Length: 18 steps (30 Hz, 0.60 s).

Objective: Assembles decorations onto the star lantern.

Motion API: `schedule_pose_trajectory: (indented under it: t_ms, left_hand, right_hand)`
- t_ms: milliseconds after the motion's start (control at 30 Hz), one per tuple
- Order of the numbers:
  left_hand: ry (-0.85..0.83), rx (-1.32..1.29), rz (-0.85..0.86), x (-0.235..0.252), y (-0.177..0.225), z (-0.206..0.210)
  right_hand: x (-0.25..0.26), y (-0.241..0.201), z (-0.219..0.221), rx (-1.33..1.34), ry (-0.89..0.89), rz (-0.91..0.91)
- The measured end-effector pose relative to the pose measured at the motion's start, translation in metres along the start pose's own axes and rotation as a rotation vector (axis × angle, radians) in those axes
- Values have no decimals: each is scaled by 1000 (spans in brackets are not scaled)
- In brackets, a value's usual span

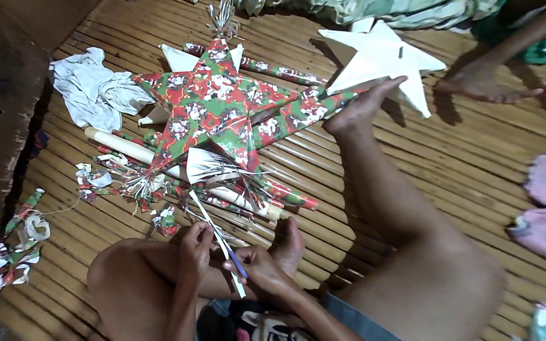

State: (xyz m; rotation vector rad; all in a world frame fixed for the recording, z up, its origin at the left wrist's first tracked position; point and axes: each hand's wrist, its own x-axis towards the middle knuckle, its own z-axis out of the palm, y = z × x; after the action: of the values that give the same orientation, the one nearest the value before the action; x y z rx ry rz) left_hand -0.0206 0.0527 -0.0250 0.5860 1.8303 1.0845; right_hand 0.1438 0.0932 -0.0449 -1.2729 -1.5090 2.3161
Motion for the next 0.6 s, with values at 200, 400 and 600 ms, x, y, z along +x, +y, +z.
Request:
schedule_pose_trajectory:
  t_ms: [200,400,600]
  left_hand:
    - [4,10,-3,1,0,-1]
    - [21,-26,-26,3,-1,-1]
    - [40,2,-33,6,2,-2]
  right_hand:
    - [2,-2,2,17,6,11]
    - [3,-2,1,-13,14,17]
    - [4,1,0,4,-2,5]
